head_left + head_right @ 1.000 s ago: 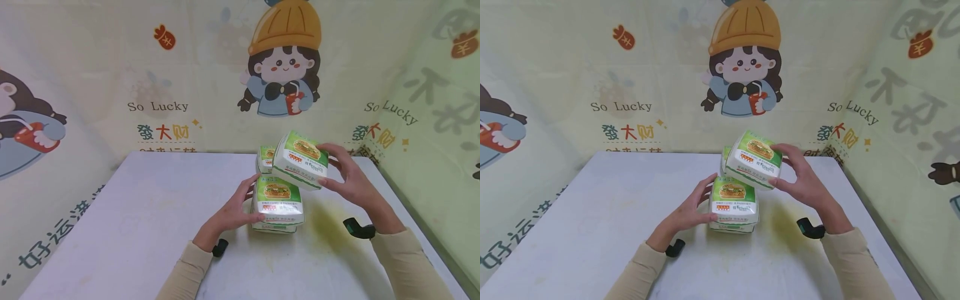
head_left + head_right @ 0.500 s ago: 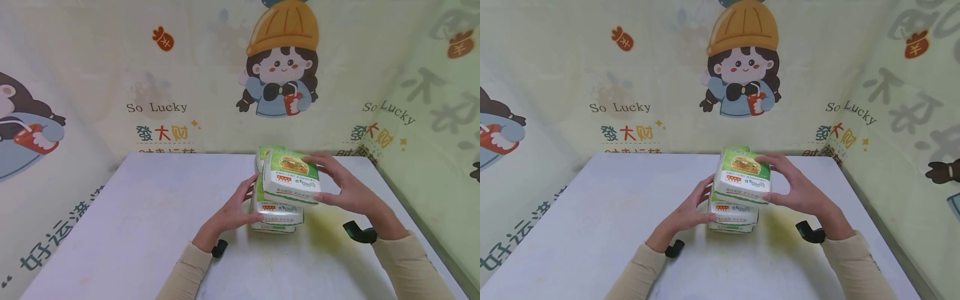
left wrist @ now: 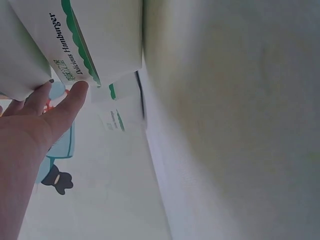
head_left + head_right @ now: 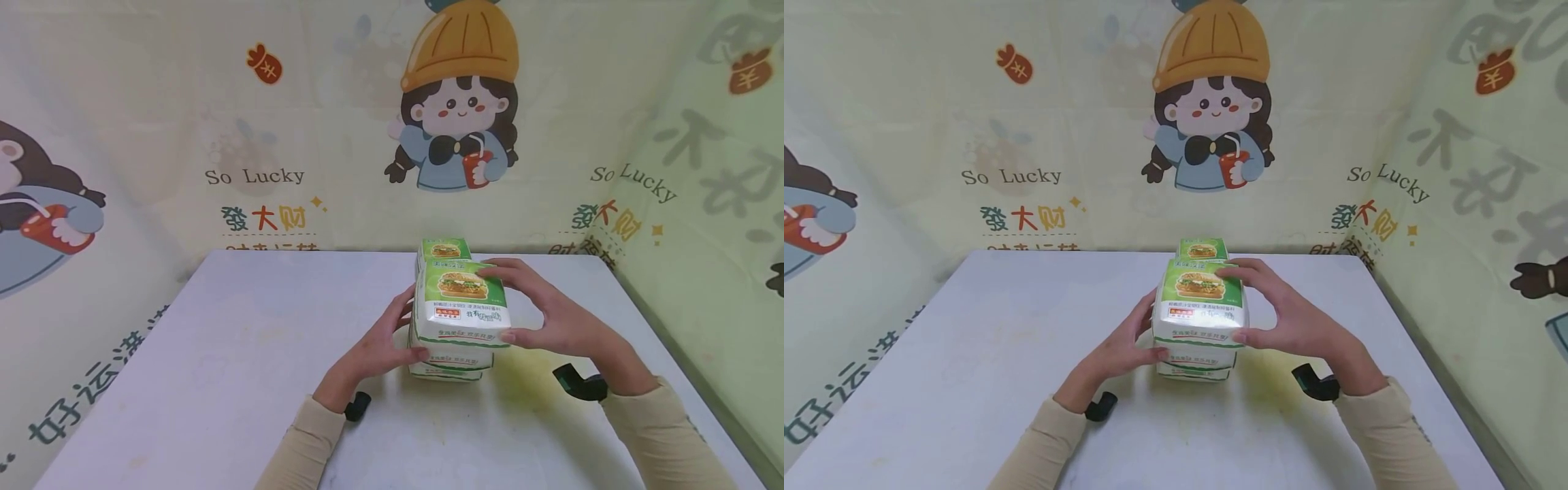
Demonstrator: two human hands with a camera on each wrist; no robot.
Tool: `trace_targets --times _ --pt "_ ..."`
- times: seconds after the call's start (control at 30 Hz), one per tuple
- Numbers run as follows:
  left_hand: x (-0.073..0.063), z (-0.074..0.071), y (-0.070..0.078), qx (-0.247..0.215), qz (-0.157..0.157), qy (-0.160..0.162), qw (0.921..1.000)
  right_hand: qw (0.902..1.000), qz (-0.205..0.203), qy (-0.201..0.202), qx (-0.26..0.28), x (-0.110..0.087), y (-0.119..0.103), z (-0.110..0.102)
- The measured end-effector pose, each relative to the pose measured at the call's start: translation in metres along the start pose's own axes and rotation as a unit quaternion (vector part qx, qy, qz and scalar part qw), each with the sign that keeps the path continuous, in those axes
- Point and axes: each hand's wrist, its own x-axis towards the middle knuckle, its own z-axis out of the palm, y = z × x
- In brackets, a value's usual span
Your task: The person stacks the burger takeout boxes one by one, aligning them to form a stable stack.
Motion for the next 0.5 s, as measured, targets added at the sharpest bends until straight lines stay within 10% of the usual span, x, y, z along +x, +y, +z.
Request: trace_targets --times 0.5 --pt "-0.0004 0.0016 -0.0052 -0.002 0.012 0.014 0.9998 0.9997 -0.018 0.014 0.006 0.0016 0.0018 0.0058"
